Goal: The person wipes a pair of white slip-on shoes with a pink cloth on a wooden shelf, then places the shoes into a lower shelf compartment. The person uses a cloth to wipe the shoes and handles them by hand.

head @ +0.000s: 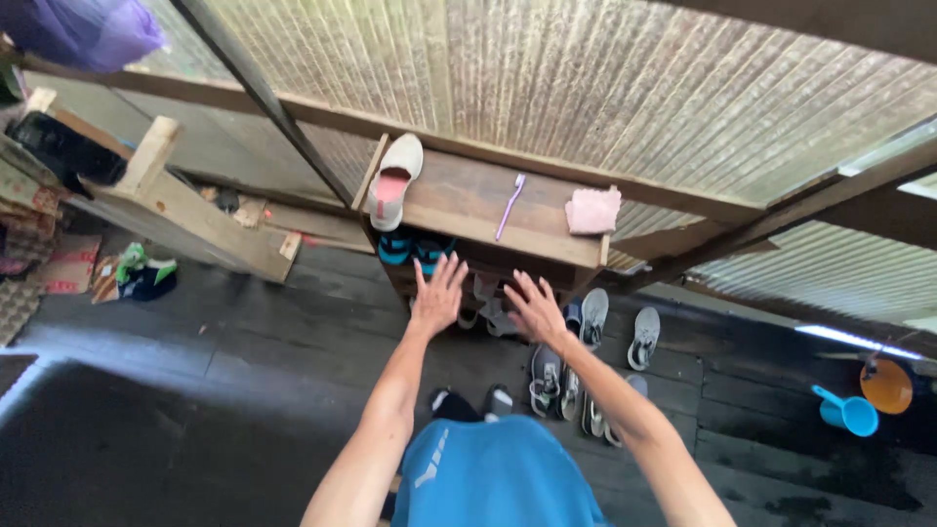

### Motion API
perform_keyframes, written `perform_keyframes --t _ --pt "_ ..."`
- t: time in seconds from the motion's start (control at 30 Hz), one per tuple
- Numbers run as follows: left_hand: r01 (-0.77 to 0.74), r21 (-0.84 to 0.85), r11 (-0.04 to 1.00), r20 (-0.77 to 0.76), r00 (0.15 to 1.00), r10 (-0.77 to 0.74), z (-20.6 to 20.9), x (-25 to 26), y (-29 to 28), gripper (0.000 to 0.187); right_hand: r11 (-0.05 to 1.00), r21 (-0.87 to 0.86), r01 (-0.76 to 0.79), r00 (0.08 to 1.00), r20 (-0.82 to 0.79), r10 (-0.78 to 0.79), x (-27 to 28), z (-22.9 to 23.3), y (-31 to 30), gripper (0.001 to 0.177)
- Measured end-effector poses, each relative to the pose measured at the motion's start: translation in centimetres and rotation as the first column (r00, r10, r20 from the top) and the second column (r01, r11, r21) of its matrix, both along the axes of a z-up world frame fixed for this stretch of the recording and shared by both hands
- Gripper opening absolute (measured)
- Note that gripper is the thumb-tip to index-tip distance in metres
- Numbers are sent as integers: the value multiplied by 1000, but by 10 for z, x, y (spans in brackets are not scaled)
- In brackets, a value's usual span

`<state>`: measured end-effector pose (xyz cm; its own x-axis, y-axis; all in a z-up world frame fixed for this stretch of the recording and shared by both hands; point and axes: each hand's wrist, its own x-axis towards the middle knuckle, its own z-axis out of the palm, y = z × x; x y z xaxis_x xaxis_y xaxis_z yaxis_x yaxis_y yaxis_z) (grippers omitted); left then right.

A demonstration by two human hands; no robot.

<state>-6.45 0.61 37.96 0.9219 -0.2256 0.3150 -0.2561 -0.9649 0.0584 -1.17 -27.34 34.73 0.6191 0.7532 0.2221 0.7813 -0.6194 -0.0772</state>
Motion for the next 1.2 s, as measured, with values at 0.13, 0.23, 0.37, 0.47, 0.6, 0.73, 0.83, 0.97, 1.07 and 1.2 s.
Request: perform_keyframes --t 0.13,0.23,0.37,0.47,0.6,0.73,0.83,0.97,1.07,1.2 --pt "-245 -98 964 55 966 252 -3 20 3 60 993 114 -40 995 98 29 10 8 12 65" --pt "-548 -399 735 -39 811 584 -9 13 1 60 986 154 -65 994 94 51 4 15 25 58" --pt "-682 -594 426 -134 606 784 -10 37 28 64 975 197 -107 992 83 92 30 26 63 57" --pt "-659 -602 451 -120 633 765 -3 43 52 61 964 248 -96 994 74 79 33 41 89 57" --pt "-608 -577 545 -54 695 717 16 71 99 60 938 346 -22 992 125 -23 54 66 133 50" --pt "-579 -470 667 -12 759 651 19 93 137 60 932 363 22 986 149 -81 80 66 170 42" --pt "-585 -308 750 -81 802 592 16 114 167 46 924 380 35 986 139 -95 101 72 203 40" --pt "-445 -207 871 -152 894 421 8 117 179 52 962 272 17 997 66 -36 110 49 227 52" --pt "-418 -145 897 -185 902 390 17 117 187 52 969 246 17 999 43 -29 115 49 244 56" --pt "-367 -108 924 -184 921 344 30 116 188 52 973 231 3 1000 3 -4 120 42 253 60"
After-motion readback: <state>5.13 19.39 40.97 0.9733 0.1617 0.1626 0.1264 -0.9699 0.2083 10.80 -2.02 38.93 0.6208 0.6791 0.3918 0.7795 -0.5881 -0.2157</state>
